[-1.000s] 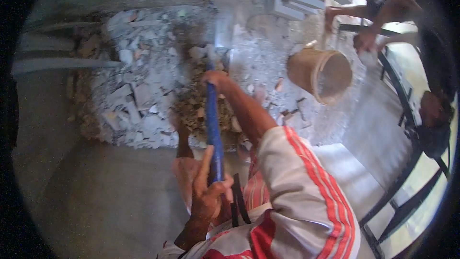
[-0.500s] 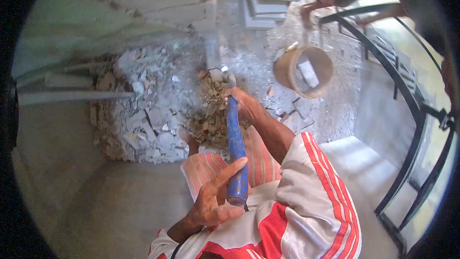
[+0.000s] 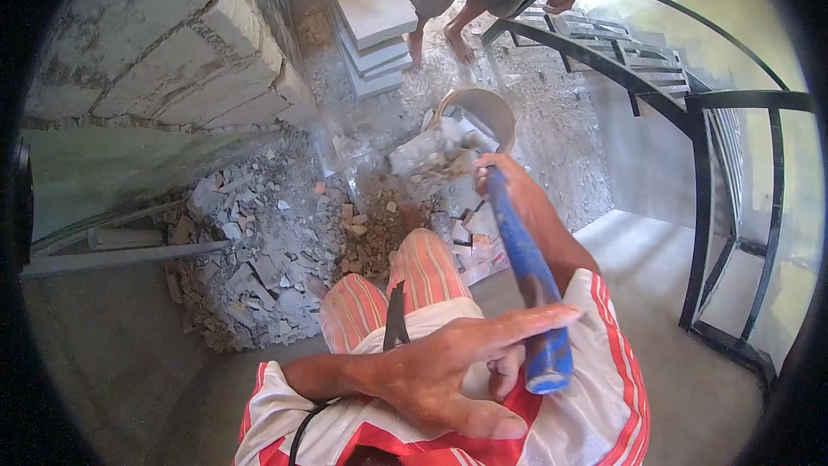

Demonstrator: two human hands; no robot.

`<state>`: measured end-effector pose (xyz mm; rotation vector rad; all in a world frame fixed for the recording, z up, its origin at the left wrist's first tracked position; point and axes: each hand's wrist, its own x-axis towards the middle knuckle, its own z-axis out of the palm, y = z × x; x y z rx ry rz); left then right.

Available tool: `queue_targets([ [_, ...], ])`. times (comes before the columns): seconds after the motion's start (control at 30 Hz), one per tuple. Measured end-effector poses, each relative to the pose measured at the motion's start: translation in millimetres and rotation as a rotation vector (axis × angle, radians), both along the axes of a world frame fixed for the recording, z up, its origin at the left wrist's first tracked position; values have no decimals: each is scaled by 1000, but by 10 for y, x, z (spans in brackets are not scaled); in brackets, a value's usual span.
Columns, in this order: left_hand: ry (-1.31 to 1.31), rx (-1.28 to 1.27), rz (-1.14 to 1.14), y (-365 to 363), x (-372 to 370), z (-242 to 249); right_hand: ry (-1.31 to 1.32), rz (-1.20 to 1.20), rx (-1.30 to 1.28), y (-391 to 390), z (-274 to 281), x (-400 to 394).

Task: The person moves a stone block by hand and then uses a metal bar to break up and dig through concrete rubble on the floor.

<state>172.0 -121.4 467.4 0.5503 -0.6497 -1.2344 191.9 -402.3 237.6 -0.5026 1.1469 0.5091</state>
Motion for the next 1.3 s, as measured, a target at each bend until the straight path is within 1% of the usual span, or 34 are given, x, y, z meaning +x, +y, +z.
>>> queue_targets([
  [0.07, 16, 16, -47, -54, 11, 101, 17, -48, -11, -236, 271, -35],
  [0.13, 72, 61, -216, -50, 28, 121, -64, -73, -203, -409, 379, -93],
  [0.17, 147, 91, -61, 1, -118, 56, -62, -74, -197, -416, 359, -119],
  [0.23, 39, 357, -39, 238, -169, -171, -181, -116, -487, -366, 193, -198],
  [0.27, 18, 491, -41, 389, -186, -306, -180, -114, -481, -311, 58, -214],
  [0.3, 45, 626, -55, 551, -216, -482, -144, -149, -577, -203, -139, -219],
  [0.33, -254, 898, -86, 654, -227, -617, -104, -183, -675, -72, -354, -242],
  [0.37, -561, 1157, -111, 721, -254, -790, -93, -206, -713, 68, -586, -250],
  [0.43, -946, 1352, 79, 862, -695, -1685, -69, -214, -796, 320, -1026, -305],
  [0.47, -969, 1399, 115, 892, -794, -1976, -67, -204, -840, 385, -1163, -297],
  [0.53, -989, 1449, 147, 959, -888, -2450, -40, -214, -855, 448, -1237, -302],
  [0.6, -1021, 1468, 347, 1049, -958, -2789, -5, -232, -874, 466, -1206, -334],
  [0.63, -1013, 1462, 343, 1086, -953, -2850, -25, -269, -858, 454, -1091, -357],
  [0.67, -1024, 1388, 393, 1102, -876, -2888, -50, -310, -841, 444, -943, -364],
  [0.7, -1037, 1313, 445, 1104, -806, -2909, -11, -333, -883, 445, -778, -360],
  [0.73, -1042, 1307, 451, 1084, -729, -2827, -17, -338, -887, 426, -646, -372],
  [0.8, -1028, 1179, 429, 1052, -601, -2521, -20, -408, -940, 319, -430, -462],
  [0.83, -1031, 1176, 433, 1030, -598, -2413, -49, -460, -981, 216, -485, -545],
  [0.87, -1016, 1087, 485, 1004, -617, -2306, -52, -461, -980, 127, -459, -618],
  [0.9, -1001, 1000, 537, 989, -624, -2184, 6, -518, -984, 42, -440, -682],
  [0.93, -1004, 1005, 538, 991, -597, -1961, 68, -575, -986, -15, -417, -750],
  [0.97, -799, 1004, 484, 998, -562, -1683, 69, -573, -981, -57, -391, -849],
  [1.0, -593, 994, 433, 1020, -544, -1533, 158, -550, -975, -107, -355, -947],
  [1.03, -447, 967, 517, 1123, -620, -1612, 240, -527, -967, -168, -333, -1022],
  [1.07, -438, 981, 660, 1281, -691, -1773, 231, -524, -965, -221, -345, -1117],
  [1.13, -294, 1104, 877, 1710, -743, -1850, 205, -436, -780, -333, -471, -1444],
  [1.17, -157, 1214, 952, 1946, -760, -1819, 204, -427, -780, -392, -571, -1610],
  [1.23, 12, 1429, 1138, 2399, -967, -1930, 308, -386, -615, -446, -839, -1879],
  [1.27, 29, 1525, 1123, 2670, -1139, -1999, 307, -365, -604, -437, -932, -1985],
  [1.3, 47, 1618, 1102, 2911, -1349, -2076, 344, -370, -516, -430, -979, -2091],
])
